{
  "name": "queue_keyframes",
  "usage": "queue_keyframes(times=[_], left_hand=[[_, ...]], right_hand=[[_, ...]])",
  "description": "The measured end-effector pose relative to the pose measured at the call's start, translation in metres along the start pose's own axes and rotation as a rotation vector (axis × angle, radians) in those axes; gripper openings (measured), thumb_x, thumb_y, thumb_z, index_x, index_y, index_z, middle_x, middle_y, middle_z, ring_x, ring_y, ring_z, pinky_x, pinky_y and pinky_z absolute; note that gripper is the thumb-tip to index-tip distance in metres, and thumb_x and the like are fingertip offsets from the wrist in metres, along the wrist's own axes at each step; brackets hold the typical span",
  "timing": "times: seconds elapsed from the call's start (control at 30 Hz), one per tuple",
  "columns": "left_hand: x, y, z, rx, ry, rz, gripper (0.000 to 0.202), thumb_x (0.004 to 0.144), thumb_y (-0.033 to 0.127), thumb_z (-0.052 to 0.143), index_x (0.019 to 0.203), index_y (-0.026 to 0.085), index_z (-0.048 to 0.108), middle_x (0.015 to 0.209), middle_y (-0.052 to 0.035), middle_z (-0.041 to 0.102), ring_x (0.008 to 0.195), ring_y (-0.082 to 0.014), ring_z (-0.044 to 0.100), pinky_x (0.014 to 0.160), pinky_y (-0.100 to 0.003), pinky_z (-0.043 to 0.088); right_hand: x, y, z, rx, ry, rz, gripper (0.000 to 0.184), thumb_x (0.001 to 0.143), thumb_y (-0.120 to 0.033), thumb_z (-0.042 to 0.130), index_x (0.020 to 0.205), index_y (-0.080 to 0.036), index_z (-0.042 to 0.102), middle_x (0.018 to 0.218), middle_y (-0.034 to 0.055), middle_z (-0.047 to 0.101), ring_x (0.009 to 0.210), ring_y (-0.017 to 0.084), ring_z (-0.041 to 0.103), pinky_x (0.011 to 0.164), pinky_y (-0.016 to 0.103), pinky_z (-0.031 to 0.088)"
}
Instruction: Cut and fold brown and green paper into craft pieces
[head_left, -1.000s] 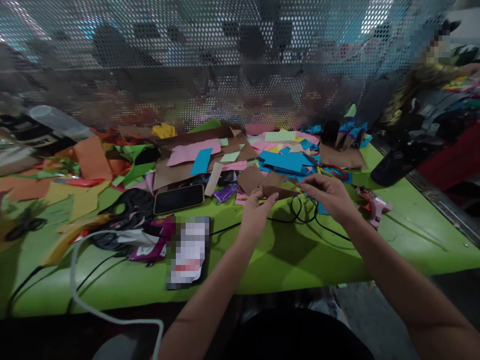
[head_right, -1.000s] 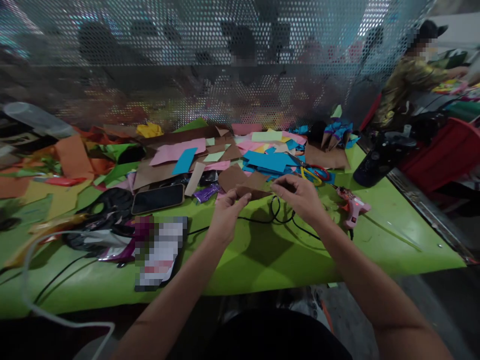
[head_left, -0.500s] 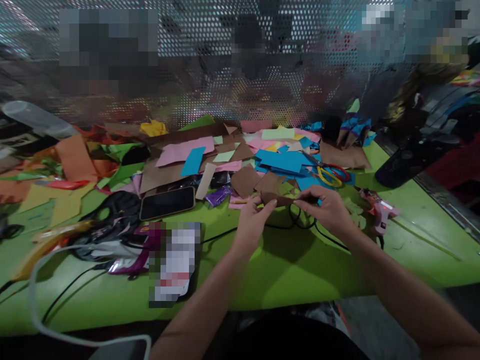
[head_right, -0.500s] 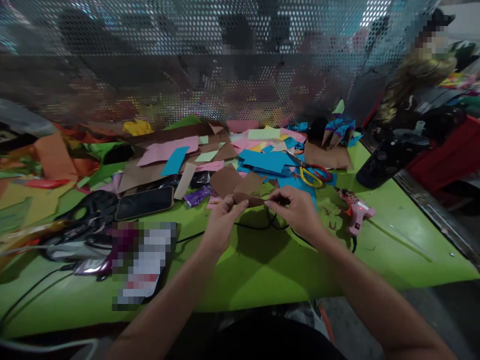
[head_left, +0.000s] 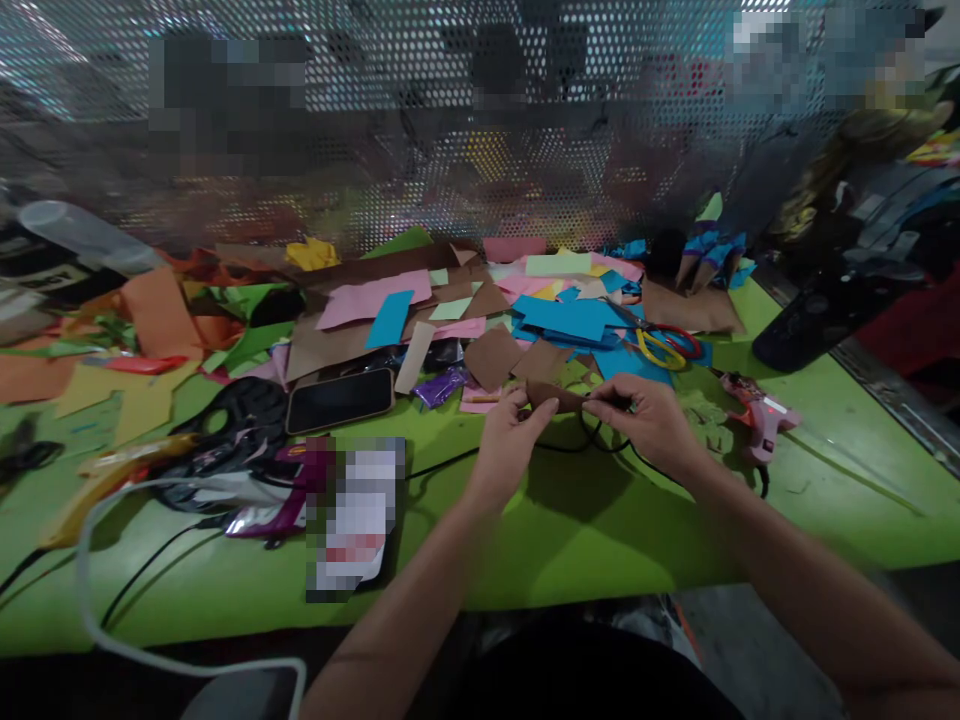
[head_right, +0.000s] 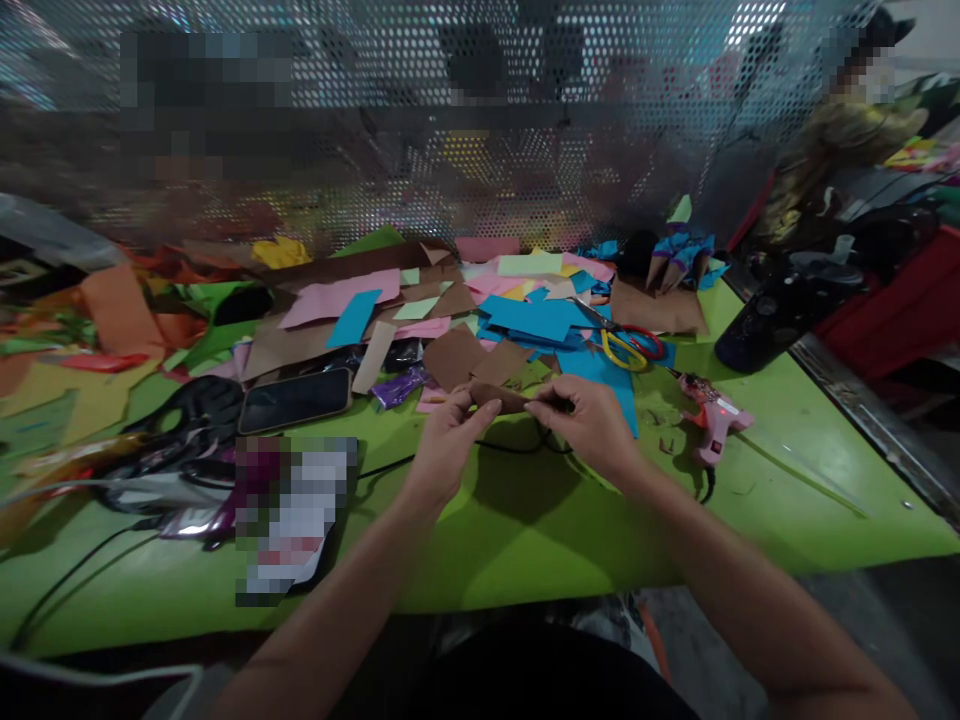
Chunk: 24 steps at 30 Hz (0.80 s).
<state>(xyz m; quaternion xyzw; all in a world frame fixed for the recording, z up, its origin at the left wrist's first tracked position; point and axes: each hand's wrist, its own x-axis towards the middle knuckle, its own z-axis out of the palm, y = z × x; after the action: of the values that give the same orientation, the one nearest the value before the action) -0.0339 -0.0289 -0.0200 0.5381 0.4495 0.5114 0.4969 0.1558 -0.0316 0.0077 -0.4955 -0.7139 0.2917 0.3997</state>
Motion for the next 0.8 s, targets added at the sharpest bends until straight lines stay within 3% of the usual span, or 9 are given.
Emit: queue_keyframes(times=[0.13, 0.33, 0.53, 0.8], left_hand=[[-0.001, 0.0013, 0.001, 0.001, -0.019, -0.001, 0.018, 0.082, 0.031, 0.065, 0.093, 0.018, 0.073, 0.098, -0.0055, 0.069, 0.093, -0.0187, 0.062, 0.085, -0.03, 0.047], [-0.0025, 0.0056, 0.0023, 0.057, -0.024, 0.005, 0.02, 0.082, 0.031, 0.064, 0.093, 0.017, 0.073, 0.094, -0.0063, 0.068, 0.092, -0.02, 0.06, 0.084, -0.03, 0.046], [-0.0033, 0.0008, 0.0031, 0.055, -0.079, 0.022, 0.018, 0.082, 0.03, 0.064, 0.091, 0.018, 0.073, 0.099, -0.0076, 0.068, 0.098, -0.022, 0.059, 0.087, -0.033, 0.046], [-0.005, 0.0087, 0.0046, 0.167, -0.06, 0.101, 0.012, 0.082, 0.026, 0.063, 0.082, 0.018, 0.072, 0.089, -0.0056, 0.066, 0.093, -0.0207, 0.057, 0.084, -0.031, 0.044]], right_hand=[[-0.0014, -0.002, 0.0008, -0.018, 0.013, 0.001, 0.017, 0.085, -0.033, 0.064, 0.076, -0.019, 0.068, 0.069, 0.001, 0.064, 0.067, 0.016, 0.057, 0.059, 0.027, 0.039], [-0.0024, -0.0041, 0.0019, -0.008, -0.039, 0.02, 0.022, 0.083, -0.041, 0.068, 0.085, -0.019, 0.071, 0.077, 0.0028, 0.067, 0.071, 0.017, 0.059, 0.061, 0.027, 0.041], [-0.0038, -0.0033, 0.0063, -0.036, 0.004, -0.002, 0.017, 0.083, -0.032, 0.065, 0.073, -0.018, 0.067, 0.068, 0.0013, 0.065, 0.064, 0.016, 0.057, 0.058, 0.026, 0.038], [-0.0055, -0.0032, 0.0096, -0.044, -0.025, 0.018, 0.018, 0.083, -0.035, 0.065, 0.077, -0.018, 0.067, 0.071, 0.0017, 0.066, 0.067, 0.016, 0.058, 0.059, 0.026, 0.039]])
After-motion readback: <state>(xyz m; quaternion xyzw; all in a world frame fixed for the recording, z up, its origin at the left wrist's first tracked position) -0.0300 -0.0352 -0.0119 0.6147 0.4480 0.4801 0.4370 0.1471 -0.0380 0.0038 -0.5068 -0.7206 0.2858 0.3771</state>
